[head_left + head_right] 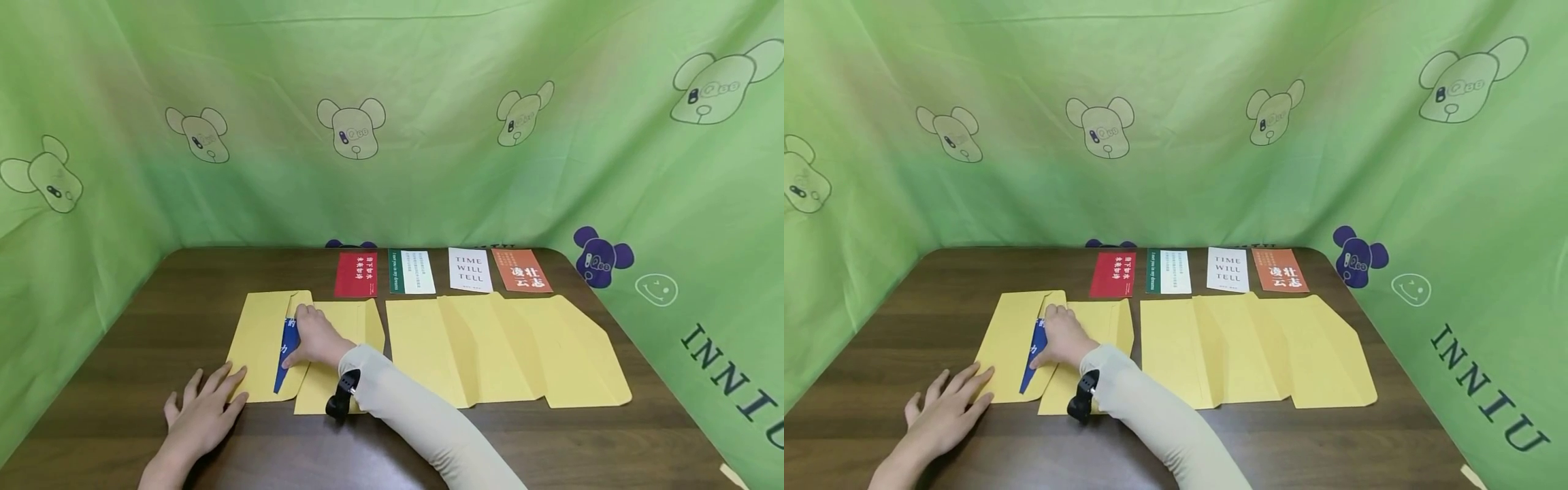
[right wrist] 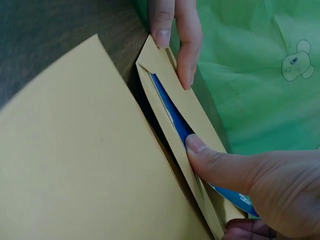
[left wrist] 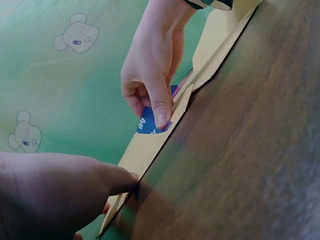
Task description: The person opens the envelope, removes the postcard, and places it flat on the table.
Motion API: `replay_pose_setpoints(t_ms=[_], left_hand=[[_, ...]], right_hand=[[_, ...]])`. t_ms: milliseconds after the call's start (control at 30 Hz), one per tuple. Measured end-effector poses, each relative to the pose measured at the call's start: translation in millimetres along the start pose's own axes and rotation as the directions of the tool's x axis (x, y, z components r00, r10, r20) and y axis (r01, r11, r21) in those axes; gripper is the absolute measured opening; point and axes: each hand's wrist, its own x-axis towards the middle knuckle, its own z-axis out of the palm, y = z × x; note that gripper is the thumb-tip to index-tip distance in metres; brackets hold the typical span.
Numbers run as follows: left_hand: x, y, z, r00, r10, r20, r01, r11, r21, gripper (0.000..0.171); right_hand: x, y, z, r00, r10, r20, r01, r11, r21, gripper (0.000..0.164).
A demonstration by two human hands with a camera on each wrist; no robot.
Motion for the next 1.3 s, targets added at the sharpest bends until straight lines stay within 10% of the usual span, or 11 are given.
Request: replay_pose_setpoints(t_ms=[300,1300], left_hand=[[0.0,2.9,-2.0,1.000,-0.006,0.021,0.006,1.000,0.011,0.055],[-3.1,0.3,0.9,1.000,0.013,-0.019,-0.013,1.000,-0.002,0.054]], right_hand=[[-0.6,-2.7,9.4,0.997,0.060,-0.041,-0.045,0.953,0.300,0.085],[-3.9,-3.0,14.4,0.992,0.112,-0.054,-0.083,0.919,0.385,0.088]])
